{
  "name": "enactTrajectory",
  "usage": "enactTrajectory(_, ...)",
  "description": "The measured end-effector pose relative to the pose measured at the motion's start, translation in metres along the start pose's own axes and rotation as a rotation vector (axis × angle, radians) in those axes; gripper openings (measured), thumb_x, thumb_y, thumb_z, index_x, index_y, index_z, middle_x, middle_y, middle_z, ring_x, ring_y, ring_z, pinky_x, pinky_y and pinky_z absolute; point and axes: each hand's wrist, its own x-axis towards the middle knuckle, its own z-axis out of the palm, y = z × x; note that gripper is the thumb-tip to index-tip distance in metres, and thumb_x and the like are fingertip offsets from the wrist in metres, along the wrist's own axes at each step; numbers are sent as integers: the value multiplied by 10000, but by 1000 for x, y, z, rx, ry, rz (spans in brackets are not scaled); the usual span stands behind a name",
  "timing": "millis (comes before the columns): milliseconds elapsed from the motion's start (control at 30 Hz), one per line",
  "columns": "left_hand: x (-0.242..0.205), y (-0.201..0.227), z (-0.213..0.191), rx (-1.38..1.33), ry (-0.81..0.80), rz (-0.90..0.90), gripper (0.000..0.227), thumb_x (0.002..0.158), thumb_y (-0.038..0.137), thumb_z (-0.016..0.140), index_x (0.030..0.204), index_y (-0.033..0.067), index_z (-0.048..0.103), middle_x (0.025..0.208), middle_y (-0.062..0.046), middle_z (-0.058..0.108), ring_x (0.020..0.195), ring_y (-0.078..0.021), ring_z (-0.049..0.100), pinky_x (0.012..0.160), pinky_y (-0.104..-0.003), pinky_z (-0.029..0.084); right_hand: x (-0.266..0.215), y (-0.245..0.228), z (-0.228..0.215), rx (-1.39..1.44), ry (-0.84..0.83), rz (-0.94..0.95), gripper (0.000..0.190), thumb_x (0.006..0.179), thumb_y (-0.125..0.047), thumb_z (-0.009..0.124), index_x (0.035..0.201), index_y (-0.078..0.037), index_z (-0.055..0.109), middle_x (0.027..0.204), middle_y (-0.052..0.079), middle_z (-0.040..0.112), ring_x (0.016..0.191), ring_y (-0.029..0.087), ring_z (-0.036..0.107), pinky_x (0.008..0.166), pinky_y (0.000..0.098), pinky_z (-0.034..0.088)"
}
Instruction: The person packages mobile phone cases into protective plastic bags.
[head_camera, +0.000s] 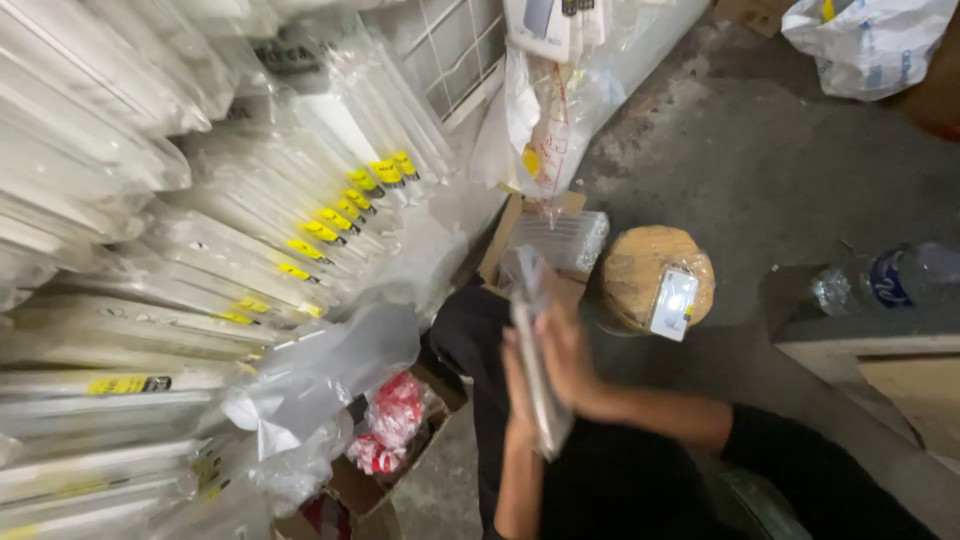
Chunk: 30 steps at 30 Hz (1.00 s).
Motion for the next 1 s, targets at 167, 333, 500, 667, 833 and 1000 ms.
enactTrajectory(167, 13, 28, -35, -104, 251, 94, 708, 1082, 617, 363, 1489, 51, 488, 1173, -186, 520, 971, -327, 482, 810, -436, 424, -73, 4, -1, -239, -326, -453, 502, 1097, -213, 462, 1563, -29, 437, 1697, 270, 226, 1618, 415, 131, 1282, 538, 107)
enactTrajectory(333, 6, 0, -20, -258, 38, 91, 590, 1011, 466, 392, 1436, 74, 506, 1342, -116, 615, 1225, -266, 605, 1065, -399, 485, 30, -65, -2, -434, -236, -623, 491, 1014, -231, 502, 1461, -44, 576, 1673, 198, 323, 1595, 352, 245, 1284, 533, 142)
enactTrajectory(500, 2, 9, -1, -173, 73, 45, 574, 981, 405, 372, 1436, 97, 538, 1376, -68, 657, 1263, -227, 625, 1100, -362, 459, 22, -56, -7, -368, -98, -318, 339, 1101, -220, 510, 1349, -17, 622, 1686, 129, 468, 1649, 306, 331, 1317, 486, 291)
enactTrajectory(667, 19, 21, -42, -521, -620, 376, 608, 1247, 482, 390, 1538, -48, 451, 1419, -234, 567, 1268, -370, 565, 1071, -475, 433, -29, -70, -7, -460, -422, -534, 476, 1001, -199, 574, 1451, -45, 586, 1646, 225, 322, 1489, 382, 284, 1210, 519, 214)
enactTrajectory(833, 16, -20, -11, -293, 14, 164, 553, 1048, 477, 416, 1447, 110, 526, 1316, -82, 619, 1170, -231, 614, 1021, -365, 480, 38, -63, 5, -448, -104, -586, 417, 916, -123, 660, 1333, -140, 678, 1383, 166, 506, 1331, 322, 438, 1168, 448, 309)
enactTrajectory(1000, 12, -5, 6, -352, 222, 21, 613, 930, 517, 362, 1350, 130, 585, 1250, -61, 704, 1125, -195, 686, 990, -309, 528, 12, -47, -1, -181, -76, -495, 249, 971, 5, 670, 1212, -53, 659, 1286, 144, 573, 1158, 270, 621, 1007, 374, 520)
